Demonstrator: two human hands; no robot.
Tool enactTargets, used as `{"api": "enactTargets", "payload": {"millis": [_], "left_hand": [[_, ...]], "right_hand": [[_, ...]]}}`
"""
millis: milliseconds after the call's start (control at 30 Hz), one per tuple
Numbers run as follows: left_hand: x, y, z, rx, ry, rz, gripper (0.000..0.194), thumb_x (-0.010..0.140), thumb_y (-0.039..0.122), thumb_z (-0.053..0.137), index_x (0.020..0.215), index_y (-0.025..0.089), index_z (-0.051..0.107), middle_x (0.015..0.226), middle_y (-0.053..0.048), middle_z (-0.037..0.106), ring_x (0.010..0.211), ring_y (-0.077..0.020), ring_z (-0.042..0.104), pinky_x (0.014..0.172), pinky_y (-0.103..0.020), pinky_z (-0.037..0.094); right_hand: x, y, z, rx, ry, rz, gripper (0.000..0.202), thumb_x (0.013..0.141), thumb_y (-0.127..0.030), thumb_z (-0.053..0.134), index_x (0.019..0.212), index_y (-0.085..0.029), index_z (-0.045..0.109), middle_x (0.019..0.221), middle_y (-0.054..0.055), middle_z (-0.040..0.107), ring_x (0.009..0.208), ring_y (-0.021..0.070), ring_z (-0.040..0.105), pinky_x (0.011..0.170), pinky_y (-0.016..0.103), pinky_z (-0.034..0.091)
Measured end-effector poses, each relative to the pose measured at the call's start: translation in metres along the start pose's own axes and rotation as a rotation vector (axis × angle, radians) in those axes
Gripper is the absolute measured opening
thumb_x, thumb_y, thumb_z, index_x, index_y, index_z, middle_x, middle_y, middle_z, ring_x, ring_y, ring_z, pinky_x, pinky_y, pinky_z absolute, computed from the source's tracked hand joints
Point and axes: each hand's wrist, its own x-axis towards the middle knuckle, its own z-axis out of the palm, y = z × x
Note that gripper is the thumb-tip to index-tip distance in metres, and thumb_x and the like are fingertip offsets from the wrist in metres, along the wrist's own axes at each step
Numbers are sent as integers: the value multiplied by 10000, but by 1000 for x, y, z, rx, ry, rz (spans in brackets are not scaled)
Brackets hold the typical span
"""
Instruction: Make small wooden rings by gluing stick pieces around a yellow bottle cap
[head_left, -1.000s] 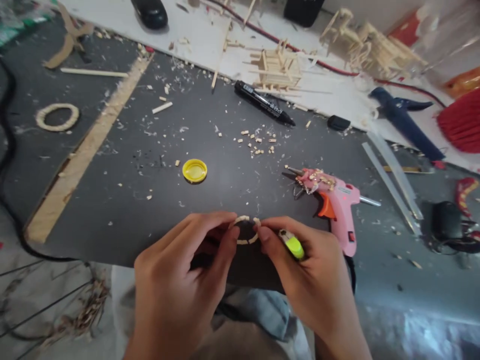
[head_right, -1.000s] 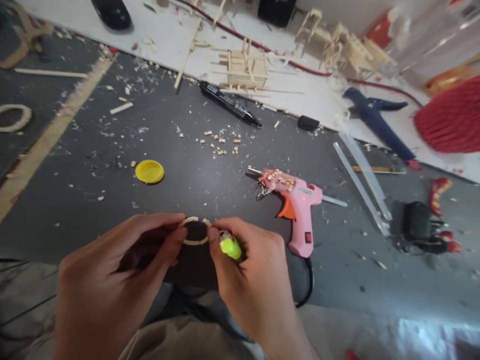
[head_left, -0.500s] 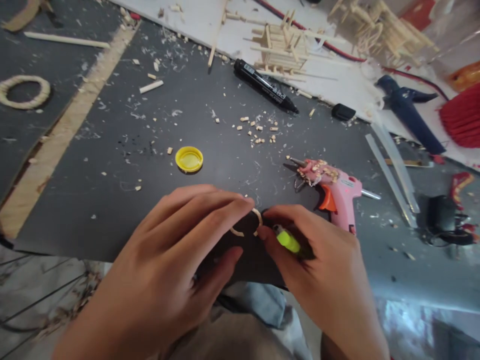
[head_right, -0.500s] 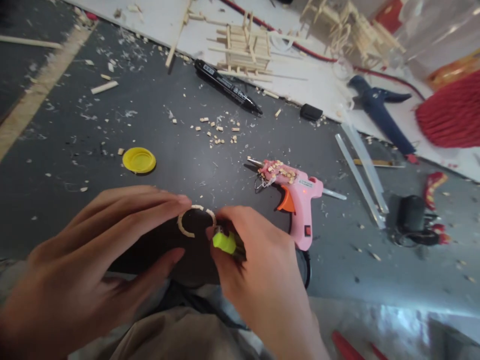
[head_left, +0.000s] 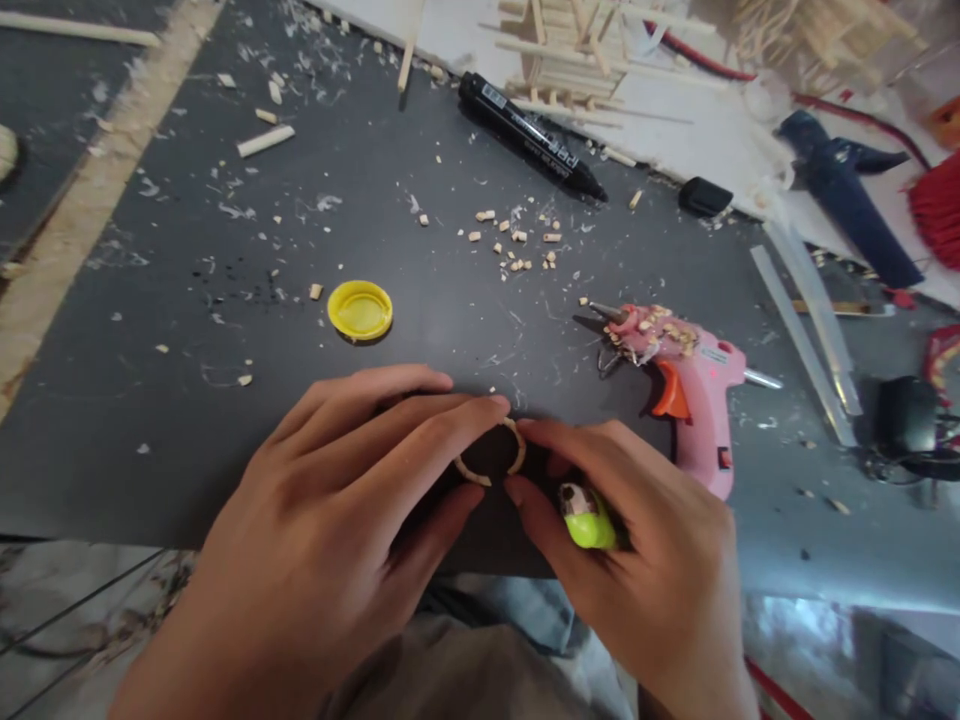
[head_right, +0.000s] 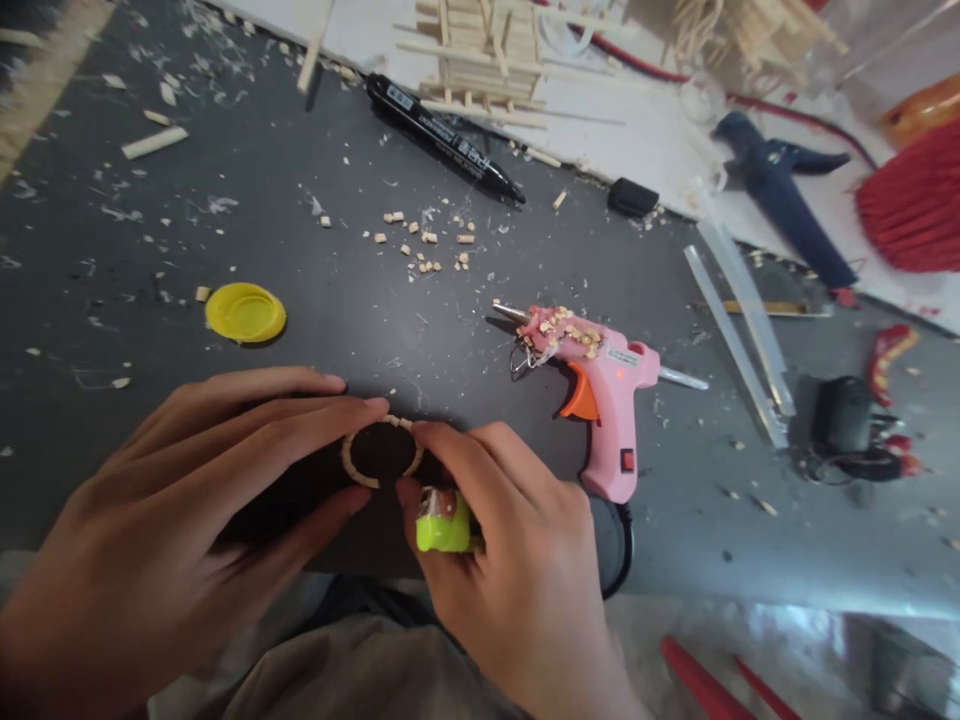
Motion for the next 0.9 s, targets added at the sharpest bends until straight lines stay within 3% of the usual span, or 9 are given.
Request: {"api": "enactTargets", "payload": {"millis": [333, 900], "left_hand": [[-2, -1, -1, -14, -5, 12, 219, 1055, 274, 668, 1269, 288, 713, 1326, 55, 803, 1313, -219, 647, 1150, -354, 441], [-3, 3, -1, -43, -15, -27, 191, 1014, 121, 720, 1084, 299, 727, 1312, 76, 810, 1332, -210, 648, 1129, -374, 466]], "right_hand": [[0, 1, -1, -27, -21, 11, 215, 995, -211, 712, 1201, -263, 739, 901, -30, 756, 712, 132, 723, 600, 251, 516], [2, -1, -4, 24, -33, 53, 217, 981, -190, 736, 1185, -261, 751, 837, -55, 723, 657, 103, 694, 598, 215, 539]]}}
